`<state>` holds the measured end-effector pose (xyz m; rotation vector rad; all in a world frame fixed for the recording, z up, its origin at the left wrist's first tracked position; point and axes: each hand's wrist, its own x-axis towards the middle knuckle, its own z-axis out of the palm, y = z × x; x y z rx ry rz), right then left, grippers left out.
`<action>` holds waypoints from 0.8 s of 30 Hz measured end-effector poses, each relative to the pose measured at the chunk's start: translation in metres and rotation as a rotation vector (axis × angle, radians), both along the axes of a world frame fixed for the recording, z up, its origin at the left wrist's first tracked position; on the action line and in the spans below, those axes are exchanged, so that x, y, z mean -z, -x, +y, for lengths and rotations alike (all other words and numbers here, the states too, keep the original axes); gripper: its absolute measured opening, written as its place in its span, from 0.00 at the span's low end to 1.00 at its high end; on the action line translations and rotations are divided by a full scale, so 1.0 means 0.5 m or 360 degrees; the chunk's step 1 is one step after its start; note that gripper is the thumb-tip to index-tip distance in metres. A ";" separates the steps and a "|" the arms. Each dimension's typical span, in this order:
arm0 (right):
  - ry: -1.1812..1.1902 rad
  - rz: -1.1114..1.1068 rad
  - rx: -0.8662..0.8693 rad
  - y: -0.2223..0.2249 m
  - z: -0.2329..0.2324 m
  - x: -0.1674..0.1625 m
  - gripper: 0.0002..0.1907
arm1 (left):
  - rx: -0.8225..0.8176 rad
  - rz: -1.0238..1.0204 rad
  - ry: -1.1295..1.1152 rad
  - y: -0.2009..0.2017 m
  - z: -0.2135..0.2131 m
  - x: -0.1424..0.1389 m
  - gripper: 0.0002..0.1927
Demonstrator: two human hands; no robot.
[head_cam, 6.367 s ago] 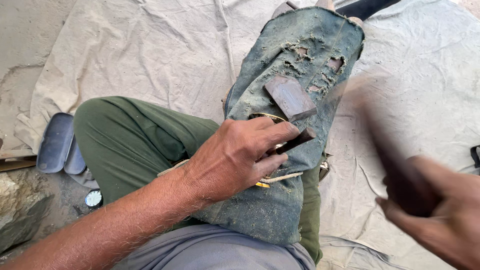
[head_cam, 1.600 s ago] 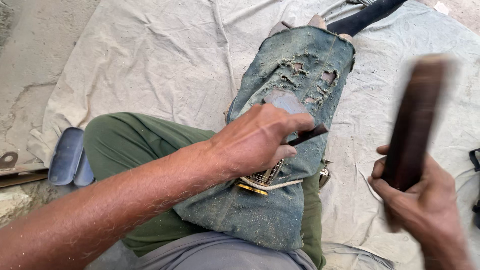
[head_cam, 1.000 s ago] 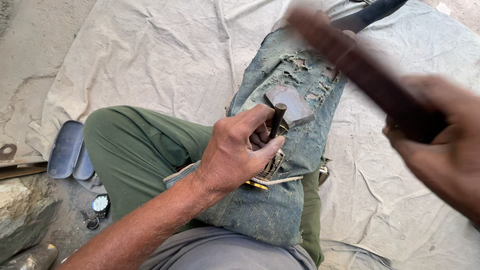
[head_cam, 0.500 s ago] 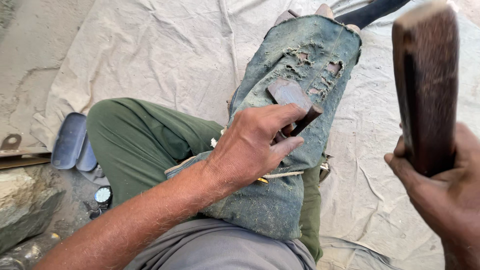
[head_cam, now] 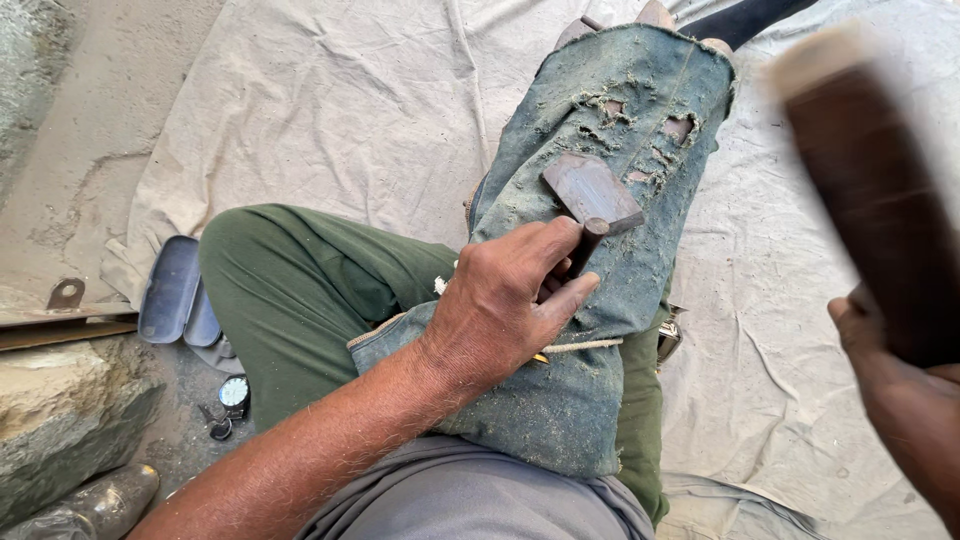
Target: The person sits on the ground with a worn leather sandbag across their lap and shapes a small brass pot by hammering. They hold a punch against the pot's surface with one hand and strike it with a wooden mallet in the other, periodically repositioning and rotating the pot to work different areas.
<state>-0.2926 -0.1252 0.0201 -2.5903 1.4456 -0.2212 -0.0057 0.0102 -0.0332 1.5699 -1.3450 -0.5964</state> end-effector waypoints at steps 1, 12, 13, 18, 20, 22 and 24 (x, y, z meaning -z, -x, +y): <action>0.0001 0.0021 -0.0034 0.006 -0.004 0.001 0.12 | -0.0001 -0.0045 0.0023 0.000 0.000 0.002 0.14; -0.0266 -0.0170 0.0147 0.036 -0.043 0.028 0.23 | 0.0111 0.0090 0.0232 -0.023 -0.008 -0.011 0.15; -0.0380 -0.0284 0.0301 0.037 -0.037 0.032 0.20 | 0.0182 0.0024 0.0224 -0.029 -0.019 -0.012 0.16; -0.0947 -0.1396 0.0308 0.041 0.033 0.062 0.19 | 0.0467 -0.0069 -0.0250 -0.037 -0.073 -0.015 0.23; -0.1166 -0.1893 0.0229 0.047 0.066 0.073 0.20 | 0.0568 -0.0151 -0.0165 -0.044 -0.088 -0.017 0.24; -0.1137 -0.1477 0.0512 0.054 0.092 0.083 0.22 | 0.0670 -0.0225 -0.0139 -0.046 -0.101 -0.021 0.25; -0.1123 -0.1252 0.0640 0.059 0.109 0.096 0.23 | 0.0768 -0.0296 -0.0179 -0.040 -0.112 -0.024 0.26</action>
